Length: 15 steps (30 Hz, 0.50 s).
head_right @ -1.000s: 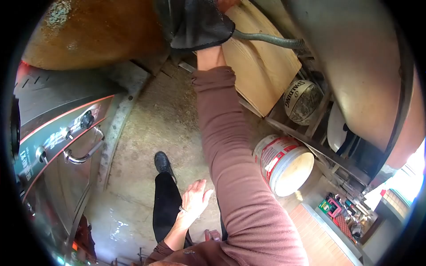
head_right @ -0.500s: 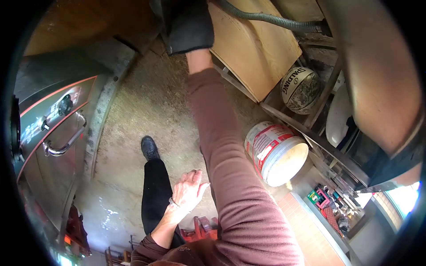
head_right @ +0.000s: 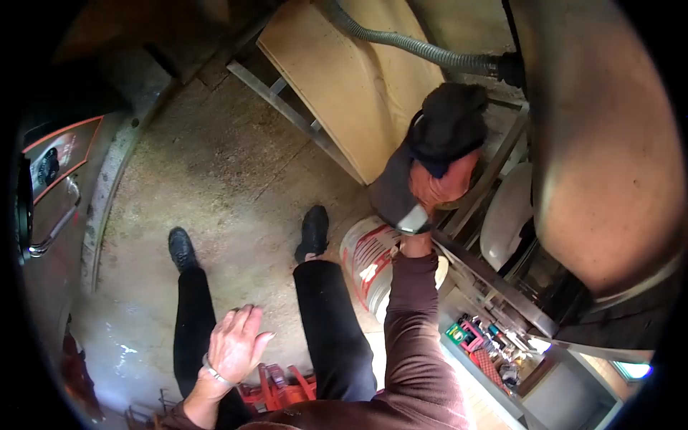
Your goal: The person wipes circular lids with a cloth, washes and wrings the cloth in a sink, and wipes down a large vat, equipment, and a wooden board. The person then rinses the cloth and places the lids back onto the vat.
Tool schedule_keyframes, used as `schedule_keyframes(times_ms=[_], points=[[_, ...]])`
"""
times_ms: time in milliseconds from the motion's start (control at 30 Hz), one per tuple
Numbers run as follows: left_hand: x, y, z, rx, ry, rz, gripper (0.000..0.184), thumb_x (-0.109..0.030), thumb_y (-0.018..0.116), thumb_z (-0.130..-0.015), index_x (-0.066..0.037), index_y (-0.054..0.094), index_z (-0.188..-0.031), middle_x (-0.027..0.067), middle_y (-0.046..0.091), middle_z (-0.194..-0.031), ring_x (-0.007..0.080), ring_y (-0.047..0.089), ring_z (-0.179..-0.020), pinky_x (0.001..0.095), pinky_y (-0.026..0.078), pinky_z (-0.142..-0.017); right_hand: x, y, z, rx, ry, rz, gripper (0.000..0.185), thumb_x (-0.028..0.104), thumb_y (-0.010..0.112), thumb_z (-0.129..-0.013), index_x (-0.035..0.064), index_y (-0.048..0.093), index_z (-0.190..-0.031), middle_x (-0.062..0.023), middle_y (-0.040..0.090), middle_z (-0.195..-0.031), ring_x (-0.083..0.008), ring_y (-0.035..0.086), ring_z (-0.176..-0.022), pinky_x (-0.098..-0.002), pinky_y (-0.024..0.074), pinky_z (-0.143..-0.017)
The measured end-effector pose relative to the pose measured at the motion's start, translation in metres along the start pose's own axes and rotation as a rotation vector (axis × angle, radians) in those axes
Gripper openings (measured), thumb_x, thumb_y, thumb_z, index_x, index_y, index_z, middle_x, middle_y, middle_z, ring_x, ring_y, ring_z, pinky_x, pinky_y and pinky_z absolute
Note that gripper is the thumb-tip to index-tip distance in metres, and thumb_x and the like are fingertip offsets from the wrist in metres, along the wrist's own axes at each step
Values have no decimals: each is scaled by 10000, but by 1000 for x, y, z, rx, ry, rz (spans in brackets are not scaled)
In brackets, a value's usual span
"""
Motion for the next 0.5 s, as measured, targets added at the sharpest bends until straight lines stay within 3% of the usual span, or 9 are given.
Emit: schedule_keyframes(times_ms=[33,133,233,267,333,367,400,467,500], points=[[3,3,2,24,0,-15,485,-234,725,-794,32,564,-1166,178,602,-1115,330,590,-958,415,509,-825,18,7,-20,59,-188,104,378,194,646,-873,2,582,-1192,-149,595,-1230,-257,567,-1115,-398,434,-1021],[9,2,4,17,-18,-106,501,-250,751,-767,25,574,-1147,179,613,-1092,324,599,-934,409,512,-826,52,55,-48,289,-738,520,496,123,699,-770,28,575,-1241,-243,572,-1203,-419,506,-1170,-577,298,-1084],[6,-9,0,-6,48,-68,490,-213,740,-781,42,567,-1162,202,609,-1077,363,591,-918,427,507,-829,22,104,-70,346,-655,789,446,57,631,-686,16,619,-1130,-206,624,-1119,-393,536,-1171,-644,268,-1069],[12,-3,8,45,-23,-175,446,-207,642,-859,2,563,-1244,181,619,-1181,322,592,-1034,406,491,-894,10,121,-74,365,-647,827,378,58,642,-686,20,616,-1061,-202,623,-1049,-398,549,-1127,-636,281,-1057],[17,-8,7,16,-32,-222,449,-214,645,-858,0,563,-1244,177,618,-1177,323,590,-1034,405,494,-881,-15,159,-77,403,-630,900,247,61,664,-685,27,608,-922,-193,622,-909,-410,575,-1039,-622,307,-1032],[19,-8,7,3,-40,-245,451,-217,646,-857,-1,564,-1245,175,618,-1175,324,589,-1034,405,496,-874,-21,183,-75,433,-645,852,164,68,662,-668,62,576,-808,-152,613,-784,-359,595,-902,-545,378,-933],[21,-8,7,-4,-52,-240,451,-227,641,-862,-2,563,-1245,172,619,-1167,327,588,-1033,408,494,-879,-29,208,-66,492,-657,767,161,83,670,-658,77,589,-797,-118,612,-720,-325,588,-781,-480,395,-843],[21,-10,4,-13,-53,-223,459,-231,638,-866,-3,559,-1257,170,617,-1169,329,586,-1040,412,490,-888,-74,261,-34,696,-512,556,166,95,673,-663,77,579,-799,-119,655,-777,-324,638,-817,-450,427,-770],[20,-11,3,-18,-50,-216,463,-232,637,-868,-3,556,-1262,170,616,-1170,330,585,-1044,414,488,-893,-72,274,-19,825,-451,271,225,51,629,-696,39,630,-920,-148,696,-895,-369,655,-926,-463,483,-805]])
Point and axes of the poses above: each hand's wrist, its own z-axis away from the middle knuckle, its own y-axis out of the palm, x = y × z, the point moved 9 cm from there along -z, towards the middle knuckle
